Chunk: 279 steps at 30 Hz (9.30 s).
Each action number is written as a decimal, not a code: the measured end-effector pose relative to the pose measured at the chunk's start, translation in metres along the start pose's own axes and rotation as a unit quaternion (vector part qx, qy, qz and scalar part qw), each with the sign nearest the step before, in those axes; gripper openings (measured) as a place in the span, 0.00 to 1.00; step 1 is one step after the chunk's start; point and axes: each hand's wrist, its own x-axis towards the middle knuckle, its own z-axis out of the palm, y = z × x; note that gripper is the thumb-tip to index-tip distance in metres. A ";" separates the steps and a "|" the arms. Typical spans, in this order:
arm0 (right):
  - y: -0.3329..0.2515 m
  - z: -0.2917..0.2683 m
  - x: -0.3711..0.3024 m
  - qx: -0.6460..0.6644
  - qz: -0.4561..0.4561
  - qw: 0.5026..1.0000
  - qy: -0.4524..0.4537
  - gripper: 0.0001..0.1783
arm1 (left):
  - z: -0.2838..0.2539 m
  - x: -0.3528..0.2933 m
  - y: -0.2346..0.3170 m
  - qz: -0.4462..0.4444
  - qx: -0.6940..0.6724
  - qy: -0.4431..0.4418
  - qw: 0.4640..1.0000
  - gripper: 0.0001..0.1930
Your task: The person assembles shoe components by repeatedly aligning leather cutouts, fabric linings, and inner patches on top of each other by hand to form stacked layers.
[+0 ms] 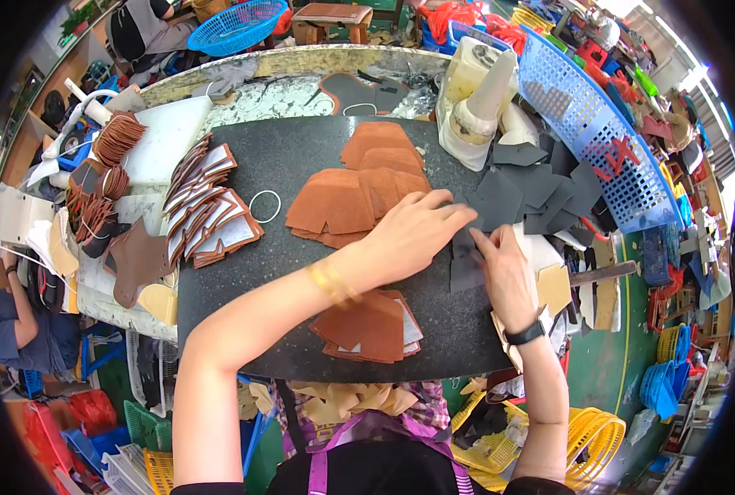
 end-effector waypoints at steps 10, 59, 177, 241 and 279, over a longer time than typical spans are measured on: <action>-0.049 -0.058 -0.029 0.138 -0.123 0.983 0.017 0.22 | -0.075 -0.036 0.013 -0.435 -0.543 -0.135 0.706 0.08; -0.074 -0.015 -0.025 0.297 -0.041 0.945 -0.129 0.17 | -0.090 -0.091 0.062 -0.114 0.008 -0.148 0.982 0.34; -0.078 0.026 0.067 0.320 -0.107 0.938 -0.076 0.08 | -0.188 -0.099 -0.104 -0.209 0.175 0.053 0.961 0.08; -0.091 0.013 -0.022 0.358 0.066 0.908 -0.209 0.26 | -0.085 -0.111 0.023 -0.285 -0.075 -0.233 0.927 0.16; 0.073 -0.025 -0.064 0.093 0.219 0.958 0.157 0.11 | 0.025 0.010 0.078 -0.030 -0.281 -0.207 0.937 0.10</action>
